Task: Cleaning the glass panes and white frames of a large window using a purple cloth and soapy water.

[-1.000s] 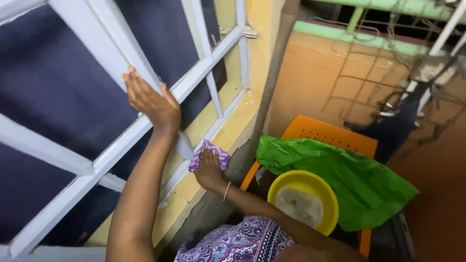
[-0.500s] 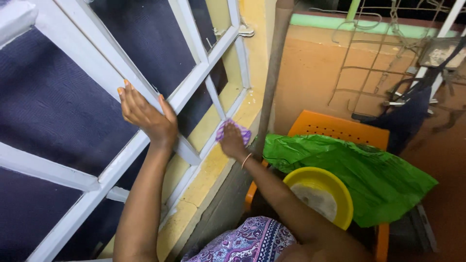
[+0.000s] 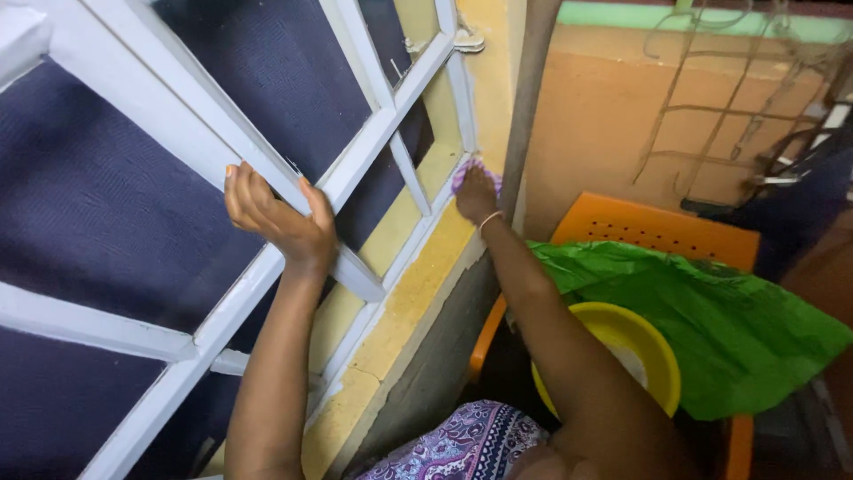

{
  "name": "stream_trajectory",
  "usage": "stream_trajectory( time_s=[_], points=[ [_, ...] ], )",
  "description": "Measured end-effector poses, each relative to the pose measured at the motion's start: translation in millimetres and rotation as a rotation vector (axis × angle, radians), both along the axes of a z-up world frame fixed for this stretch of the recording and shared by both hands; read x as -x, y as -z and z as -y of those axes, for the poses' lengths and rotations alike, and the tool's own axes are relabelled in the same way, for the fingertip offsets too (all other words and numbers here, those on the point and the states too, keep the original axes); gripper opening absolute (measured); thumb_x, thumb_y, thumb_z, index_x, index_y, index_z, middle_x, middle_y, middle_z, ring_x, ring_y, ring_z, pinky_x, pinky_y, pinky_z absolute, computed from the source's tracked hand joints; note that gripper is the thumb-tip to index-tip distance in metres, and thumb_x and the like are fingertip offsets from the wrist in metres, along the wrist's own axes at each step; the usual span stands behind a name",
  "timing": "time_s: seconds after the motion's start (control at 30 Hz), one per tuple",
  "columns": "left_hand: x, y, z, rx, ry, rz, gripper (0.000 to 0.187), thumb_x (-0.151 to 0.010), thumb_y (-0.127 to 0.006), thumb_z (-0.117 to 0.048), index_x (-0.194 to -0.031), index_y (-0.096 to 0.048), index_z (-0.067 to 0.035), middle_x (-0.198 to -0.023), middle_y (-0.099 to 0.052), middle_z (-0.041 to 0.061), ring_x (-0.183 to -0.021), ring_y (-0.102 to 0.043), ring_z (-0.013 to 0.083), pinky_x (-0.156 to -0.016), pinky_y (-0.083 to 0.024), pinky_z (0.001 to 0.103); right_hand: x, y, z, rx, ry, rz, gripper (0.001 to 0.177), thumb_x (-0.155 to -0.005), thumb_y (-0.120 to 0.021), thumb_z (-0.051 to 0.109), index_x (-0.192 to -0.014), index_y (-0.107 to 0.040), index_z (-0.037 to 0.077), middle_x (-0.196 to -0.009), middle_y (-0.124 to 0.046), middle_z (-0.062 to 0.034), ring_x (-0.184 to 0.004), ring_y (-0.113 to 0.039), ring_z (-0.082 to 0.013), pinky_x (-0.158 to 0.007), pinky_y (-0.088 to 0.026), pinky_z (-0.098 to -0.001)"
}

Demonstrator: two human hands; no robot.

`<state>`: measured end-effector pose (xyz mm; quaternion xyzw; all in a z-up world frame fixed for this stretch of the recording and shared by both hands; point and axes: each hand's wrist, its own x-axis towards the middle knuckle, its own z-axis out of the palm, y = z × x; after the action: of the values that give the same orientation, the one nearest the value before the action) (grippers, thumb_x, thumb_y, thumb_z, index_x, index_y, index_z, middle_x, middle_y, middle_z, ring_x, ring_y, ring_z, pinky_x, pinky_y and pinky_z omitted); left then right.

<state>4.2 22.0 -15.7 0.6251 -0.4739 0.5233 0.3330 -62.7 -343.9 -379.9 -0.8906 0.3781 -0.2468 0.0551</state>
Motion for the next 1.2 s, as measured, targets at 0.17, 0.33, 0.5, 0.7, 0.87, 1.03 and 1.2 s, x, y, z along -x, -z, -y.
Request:
stream_trajectory(
  time_s=[0.17,0.33,0.5,0.7,0.87,1.03,1.2],
  points=[
    [-6.4,1.5,4.6,-0.010,0.009,-0.025,0.056,-0.100,-0.064,-0.007,-0.144,-0.035,0.009,-0.149,-0.039,0.025,-0.150,-0.027,0.0424,-0.127,-0.021,0.057,-2.0,-29.1,16.3,-0.141,0.074,-0.056,0.067,-0.100,-0.040,0.029,-0.156,-0.028,-0.007,-0.165,-0.029,-0.0251,-0.153,-0.024,-0.0358,-0.122,-0.018,-0.0544],
    [-6.2,1.9,7.3,0.015,-0.010,-0.013,0.056,-0.099,-0.064,-0.006,-0.145,-0.034,0.008,-0.149,-0.039,0.025,-0.151,-0.026,0.0415,-0.127,-0.020,0.057,1.4,-21.3,-15.3,-0.096,0.135,0.115,0.062,-0.103,-0.040,0.024,-0.156,-0.032,-0.008,-0.164,-0.032,-0.0249,-0.154,-0.027,-0.0354,-0.124,-0.017,-0.0548],
    [-6.8,7.0,7.5,0.005,0.032,-0.068,0.058,-0.100,-0.059,-0.010,-0.147,-0.032,0.010,-0.150,-0.036,0.025,-0.151,-0.024,0.0435,-0.129,-0.017,0.058,10.8,1.5,-67.6,0.123,0.159,0.156,0.058,-0.096,-0.047,0.022,-0.145,-0.046,-0.008,-0.149,-0.048,-0.0288,-0.138,-0.044,-0.0409,-0.116,-0.030,-0.0506],
    [-9.5,7.7,5.4,0.010,-0.003,-0.062,0.060,-0.101,-0.062,-0.010,-0.150,-0.033,0.010,-0.153,-0.039,0.026,-0.151,-0.028,0.0460,-0.128,-0.020,0.058,46.0,-41.8,-220.1,-0.071,-0.160,0.377,0.029,-0.090,-0.050,0.007,-0.114,-0.060,-0.005,-0.101,-0.064,-0.0239,-0.095,-0.061,-0.0380,-0.084,-0.046,-0.0527],
    [-15.3,6.0,9.7,0.024,-0.010,0.016,0.054,-0.104,-0.063,-0.012,-0.146,-0.036,0.009,-0.149,-0.041,0.025,-0.149,-0.030,0.0462,-0.126,-0.021,0.060,77.9,-98.8,-339.9,-0.476,-0.458,0.489,0.021,-0.102,-0.040,0.003,-0.104,-0.060,0.001,-0.101,-0.067,-0.0149,-0.091,-0.068,-0.0301,-0.081,-0.052,-0.0459],
    [-9.1,6.4,7.4,0.021,-0.021,0.038,0.052,-0.105,-0.060,-0.011,-0.146,-0.037,0.010,-0.149,-0.041,0.026,-0.148,-0.030,0.0469,-0.126,-0.023,0.060,103.7,-95.0,-406.2,-0.379,-0.678,0.163,0.028,-0.106,-0.045,0.017,-0.122,-0.064,0.003,-0.116,-0.068,-0.0163,-0.107,-0.066,-0.0318,-0.093,-0.049,-0.0472],
    [-9.7,2.7,12.8,0.069,0.005,0.054,0.049,-0.105,-0.059,-0.012,-0.145,-0.039,0.008,-0.148,-0.043,0.025,-0.147,-0.031,0.0452,-0.126,-0.025,0.060,108.4,-83.3,-398.0,-0.051,-0.830,0.229,0.051,-0.093,-0.055,0.025,-0.139,-0.060,0.003,-0.144,-0.057,-0.0152,-0.136,-0.053,-0.0308,-0.112,-0.036,-0.0480]
  ],
)
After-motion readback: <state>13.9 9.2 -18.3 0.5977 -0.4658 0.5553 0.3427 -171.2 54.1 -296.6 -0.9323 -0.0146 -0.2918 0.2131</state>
